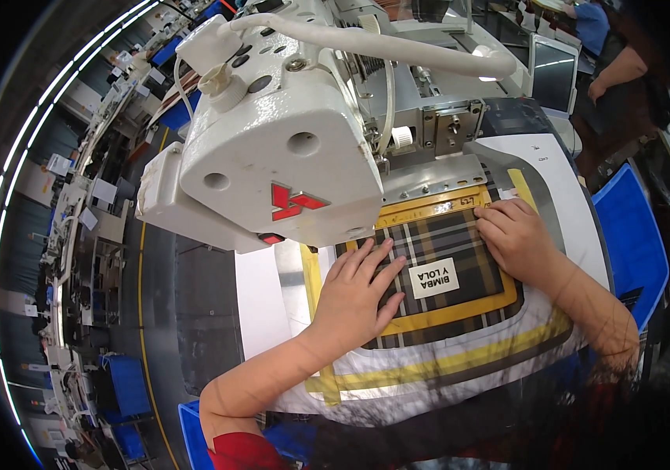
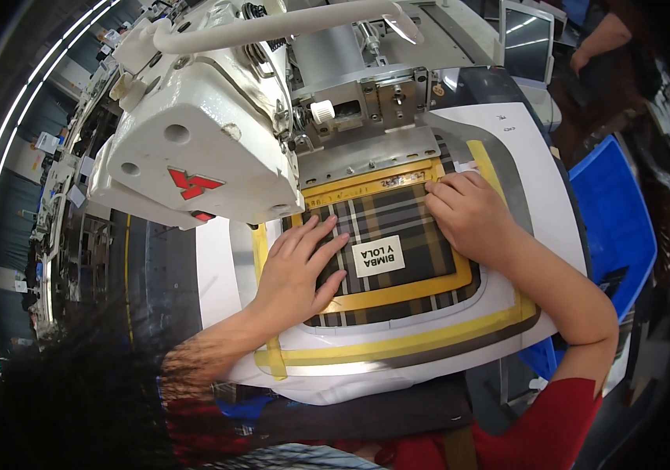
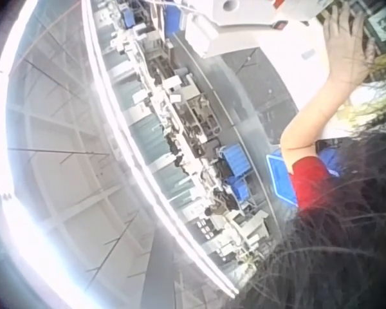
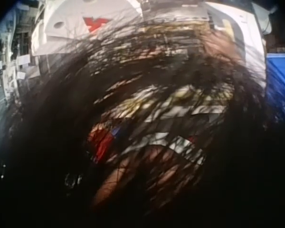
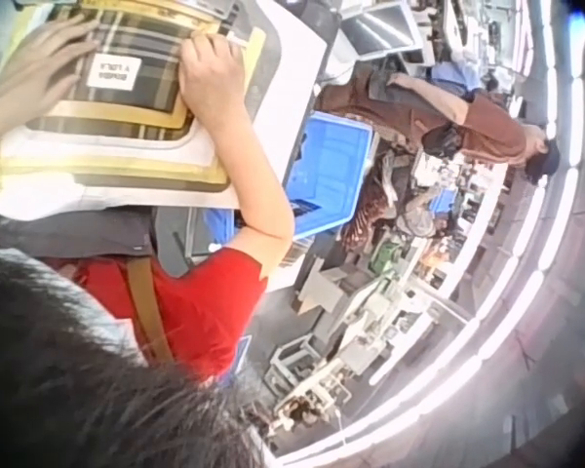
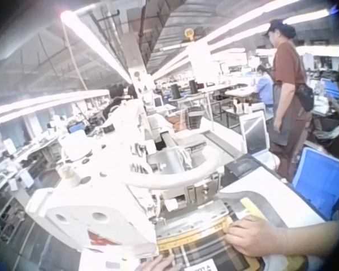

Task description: Sewing brand labels onto fabric pieces using an industrial sewing machine.

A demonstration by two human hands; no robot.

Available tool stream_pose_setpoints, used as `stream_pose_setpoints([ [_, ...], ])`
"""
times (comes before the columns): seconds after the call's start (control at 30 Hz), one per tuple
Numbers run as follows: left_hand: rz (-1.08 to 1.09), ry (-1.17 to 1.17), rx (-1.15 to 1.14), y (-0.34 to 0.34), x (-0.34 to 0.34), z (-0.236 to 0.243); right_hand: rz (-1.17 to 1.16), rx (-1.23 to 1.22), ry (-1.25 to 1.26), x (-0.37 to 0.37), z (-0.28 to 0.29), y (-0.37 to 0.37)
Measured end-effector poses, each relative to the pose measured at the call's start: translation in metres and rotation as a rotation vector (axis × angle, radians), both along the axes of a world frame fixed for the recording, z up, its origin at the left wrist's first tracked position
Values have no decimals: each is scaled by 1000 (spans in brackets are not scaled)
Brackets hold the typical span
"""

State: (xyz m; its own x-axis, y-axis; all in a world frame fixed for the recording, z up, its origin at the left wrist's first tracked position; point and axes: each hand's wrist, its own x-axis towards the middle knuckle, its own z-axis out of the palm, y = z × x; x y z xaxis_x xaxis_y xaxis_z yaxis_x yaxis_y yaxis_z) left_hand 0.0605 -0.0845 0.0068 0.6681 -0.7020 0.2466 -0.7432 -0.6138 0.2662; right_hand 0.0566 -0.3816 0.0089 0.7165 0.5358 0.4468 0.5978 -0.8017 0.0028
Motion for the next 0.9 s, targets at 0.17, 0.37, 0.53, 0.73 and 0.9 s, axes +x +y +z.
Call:
stream_pose_setpoints([
  [0.17, 11, 11, 16, 0, -1, 0, -5, 5, 35, 0, -4, -2],
  [0.37, 42, 24, 34, 0, -2, 1, 25, 17, 30, 1, -2, -2],
  [0.53, 63, 32, 31, -1, -3, 3, 74, -7, -4, 3, -2, -3],
  [0.73, 71, 12, 114, -7, -2, 10, 120, -21, -25, 6, -8, -7],
  [0.9, 66, -8, 107, -23, 1, 14, 143, -20, -29, 8, -8, -9],
])
